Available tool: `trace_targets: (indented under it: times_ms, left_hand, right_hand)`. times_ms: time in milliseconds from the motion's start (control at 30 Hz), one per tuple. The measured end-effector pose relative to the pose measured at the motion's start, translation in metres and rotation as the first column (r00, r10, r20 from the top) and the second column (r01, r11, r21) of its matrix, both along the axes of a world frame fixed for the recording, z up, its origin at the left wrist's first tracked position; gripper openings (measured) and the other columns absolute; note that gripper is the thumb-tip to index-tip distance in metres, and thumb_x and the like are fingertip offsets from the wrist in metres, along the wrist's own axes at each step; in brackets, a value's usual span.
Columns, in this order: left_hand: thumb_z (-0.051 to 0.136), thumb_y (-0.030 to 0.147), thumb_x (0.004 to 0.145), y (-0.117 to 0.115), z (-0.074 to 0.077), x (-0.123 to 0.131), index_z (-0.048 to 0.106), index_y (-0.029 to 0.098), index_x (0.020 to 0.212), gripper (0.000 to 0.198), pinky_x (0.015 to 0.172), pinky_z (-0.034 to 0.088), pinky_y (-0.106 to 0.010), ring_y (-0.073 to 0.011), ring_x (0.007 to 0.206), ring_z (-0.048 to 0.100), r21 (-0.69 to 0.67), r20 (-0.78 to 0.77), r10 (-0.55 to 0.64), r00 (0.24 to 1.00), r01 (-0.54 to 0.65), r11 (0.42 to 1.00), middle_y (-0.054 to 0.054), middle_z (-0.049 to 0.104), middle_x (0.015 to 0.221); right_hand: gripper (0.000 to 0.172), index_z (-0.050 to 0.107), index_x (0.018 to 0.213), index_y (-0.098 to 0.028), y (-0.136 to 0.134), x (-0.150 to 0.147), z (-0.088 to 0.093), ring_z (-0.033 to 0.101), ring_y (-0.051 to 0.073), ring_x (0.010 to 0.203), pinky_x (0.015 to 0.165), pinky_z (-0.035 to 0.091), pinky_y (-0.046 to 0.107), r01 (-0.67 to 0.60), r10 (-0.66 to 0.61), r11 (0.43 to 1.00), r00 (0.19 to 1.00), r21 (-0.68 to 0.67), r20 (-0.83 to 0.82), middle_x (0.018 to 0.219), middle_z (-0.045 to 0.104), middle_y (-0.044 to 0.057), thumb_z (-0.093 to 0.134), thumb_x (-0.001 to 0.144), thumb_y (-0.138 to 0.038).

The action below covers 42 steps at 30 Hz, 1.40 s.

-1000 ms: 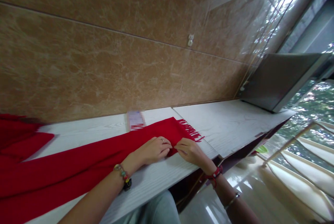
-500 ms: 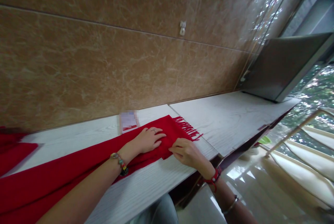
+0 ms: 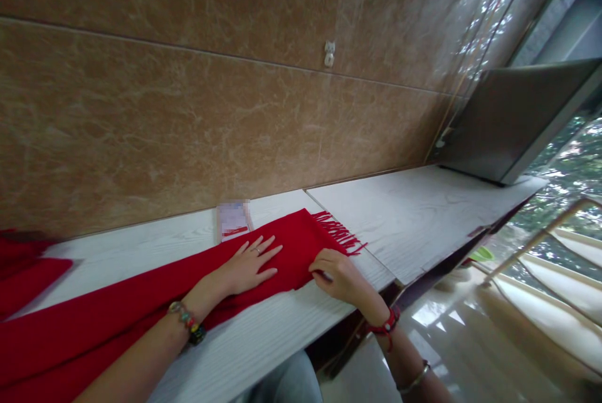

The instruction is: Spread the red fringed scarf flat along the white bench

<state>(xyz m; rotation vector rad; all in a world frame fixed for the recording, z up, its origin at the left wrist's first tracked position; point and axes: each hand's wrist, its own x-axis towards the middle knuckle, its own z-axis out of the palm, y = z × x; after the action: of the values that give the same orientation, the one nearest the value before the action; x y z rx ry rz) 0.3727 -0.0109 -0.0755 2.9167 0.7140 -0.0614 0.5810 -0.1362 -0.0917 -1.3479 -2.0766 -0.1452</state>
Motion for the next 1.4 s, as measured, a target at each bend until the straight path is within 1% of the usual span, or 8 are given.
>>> trace_targets:
  times_ms: [100,300,533,733,833,1033,1267,1400]
  left_hand:
    - [0.033,0.033,0.089,-0.007,0.001,-0.013,0.034,0.023,0.131,0.043,0.102,0.022,-0.043,-0.0241,0.129,0.02,0.06,0.096,-0.013,0.995,0.008,0.998,-0.01,0.025,0.141]
    - [0.047,0.039,0.083,-0.04,0.009,-0.031,0.052,0.023,0.116,0.037,0.087,0.04,-0.032,-0.0198,0.1,0.051,0.12,0.196,-0.23,0.953,0.21,0.97,-0.007,0.053,0.112]
    - [0.039,0.014,0.084,-0.044,0.011,-0.035,0.047,0.021,0.12,0.038,0.074,0.045,-0.027,-0.0166,0.086,0.056,0.152,0.162,-0.166,0.973,0.141,0.978,-0.006,0.059,0.099]
    - [0.04,0.029,0.087,-0.043,0.009,-0.039,0.05,0.021,0.118,0.033,0.086,0.04,-0.032,-0.019,0.099,0.052,0.165,0.23,-0.184,0.956,0.148,0.975,-0.008,0.056,0.11]
    - [0.038,0.046,0.086,-0.041,0.003,-0.041,0.043,0.026,0.124,0.043,0.098,0.029,-0.04,-0.0227,0.122,0.034,0.132,0.227,-0.22,0.949,0.194,0.972,-0.007,0.039,0.134]
    - [0.03,0.055,0.085,-0.037,-0.004,-0.044,0.026,0.033,0.133,0.053,0.102,0.015,-0.049,-0.0239,0.13,0.018,-0.006,0.071,-0.232,0.97,0.233,0.972,-0.005,0.024,0.142]
    - [0.031,0.052,0.086,-0.039,-0.002,-0.043,0.032,0.033,0.13,0.048,0.101,0.017,-0.049,-0.0239,0.129,0.021,0.018,0.099,-0.228,0.969,0.228,0.974,-0.004,0.028,0.141]
    - [0.039,0.039,0.086,-0.041,0.005,-0.043,0.045,0.027,0.122,0.038,0.097,0.029,-0.04,-0.0218,0.119,0.038,0.091,0.137,-0.21,0.968,0.199,0.976,-0.007,0.043,0.13]
  right_hand:
    - [0.018,0.061,0.074,-0.018,-0.001,0.0,0.002,0.054,0.015,0.07,0.066,0.045,0.027,-0.015,0.014,1.0,0.996,-0.011,-0.083,0.072,0.061,0.004,0.049,0.071,-0.005]
    - [0.018,0.062,0.079,-0.018,0.0,0.0,0.0,0.056,0.016,0.074,0.068,0.047,0.029,-0.005,0.006,1.0,0.989,0.003,-0.145,0.077,0.063,0.005,0.05,0.072,-0.007]
    - [0.027,0.062,0.085,-0.019,0.002,0.006,-0.006,0.057,0.016,0.079,0.071,0.048,0.031,0.006,0.0,1.0,0.973,0.026,-0.23,0.083,0.063,0.005,0.048,0.066,-0.005]
    - [0.026,0.061,0.084,-0.019,0.006,0.023,-0.006,0.058,0.018,0.082,0.076,0.047,0.036,0.177,-0.132,0.978,0.937,0.112,-0.323,0.085,0.064,0.005,0.043,0.068,-0.007]
    - [0.024,0.062,0.087,-0.019,0.013,0.024,0.0,0.059,0.018,0.084,0.078,0.047,0.037,0.235,-0.211,0.969,0.947,0.075,-0.243,0.087,0.065,0.006,0.042,0.076,-0.01]
    - [0.043,0.041,0.127,-0.019,0.037,0.01,0.007,0.035,0.022,0.123,0.099,0.033,0.043,0.044,-0.001,0.982,0.974,-0.184,0.224,0.13,0.045,0.01,0.044,0.086,-0.029]
    - [0.046,0.031,0.133,-0.019,0.044,0.007,0.002,0.029,0.026,0.125,0.097,0.032,0.049,0.057,0.013,0.983,0.929,-0.176,0.371,0.135,0.036,0.012,0.036,0.09,-0.032]
    - [0.049,0.03,0.134,-0.021,0.047,-0.004,0.009,0.026,0.028,0.127,0.098,0.03,0.051,0.085,0.015,0.963,0.931,-0.254,0.365,0.137,0.033,0.011,0.04,0.088,-0.037]
